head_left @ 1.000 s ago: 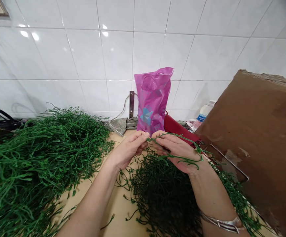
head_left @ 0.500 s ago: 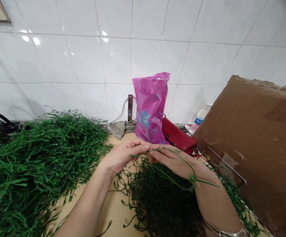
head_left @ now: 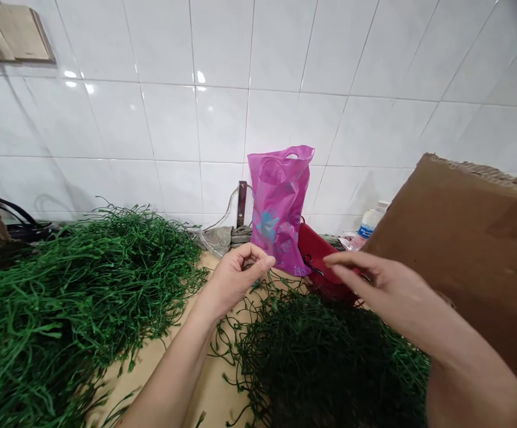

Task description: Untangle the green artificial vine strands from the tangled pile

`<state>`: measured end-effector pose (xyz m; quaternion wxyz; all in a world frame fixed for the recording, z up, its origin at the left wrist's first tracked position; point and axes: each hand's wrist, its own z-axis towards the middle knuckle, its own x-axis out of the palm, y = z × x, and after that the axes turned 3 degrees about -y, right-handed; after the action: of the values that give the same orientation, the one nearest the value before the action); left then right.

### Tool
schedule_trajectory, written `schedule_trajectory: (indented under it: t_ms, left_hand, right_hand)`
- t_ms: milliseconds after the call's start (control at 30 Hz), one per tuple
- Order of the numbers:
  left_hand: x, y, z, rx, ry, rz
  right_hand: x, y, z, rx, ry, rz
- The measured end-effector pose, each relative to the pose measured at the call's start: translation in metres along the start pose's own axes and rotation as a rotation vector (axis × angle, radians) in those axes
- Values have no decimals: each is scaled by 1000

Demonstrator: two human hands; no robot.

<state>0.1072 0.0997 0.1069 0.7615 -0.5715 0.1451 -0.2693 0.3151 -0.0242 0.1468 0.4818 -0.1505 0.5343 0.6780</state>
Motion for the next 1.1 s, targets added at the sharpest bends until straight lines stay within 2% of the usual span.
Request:
schedule_trajectory:
  t_ms: [67,100,133,200,267,367,467,567,700,800,900,1000,1100]
  left_hand:
    - [3,1,-1,40,-41,66]
    - [4,2,-2,42,-61,73]
    - [5,3,-2,35,-78,65]
    - [6,4,-3,13,-96,33]
    - [7,4,-4,3,-108,16]
    - [8,2,-5,-19,-99,-27]
    - [11,2,-6,-76,-77,-115]
    - [16,7,-6,-129,-132,-191]
    - [22,11,-5,-242,-234,-430]
    - [24,8,-5,-321,-172,-601]
    - [25,5,-6,-305,-153,-648]
    - [29,8,-7,-259,-195,-675]
    - [37,14,-8,-243,-223,-726]
  right_hand:
    - [-7,11,-9,46,-266,10]
    - [-7,19,-13,37,-326,30]
    - [-5,28,-18,8,-320,59]
    - [3,47,-26,-83,-131,144]
    - [16,63,-29,-105,69,155]
    - [36,72,-25,-32,121,51]
    - [52,65,-14,-4,183,93]
    - [61,54,-7,25,151,149]
    - [67,48,-4,30,83,-67]
    - [69,47,-3,43,51,-178]
    - [70,48,-3,66,40,-152]
    - [75,50,-4,8,64,-16]
    - [89,51,-5,-78,10,-118]
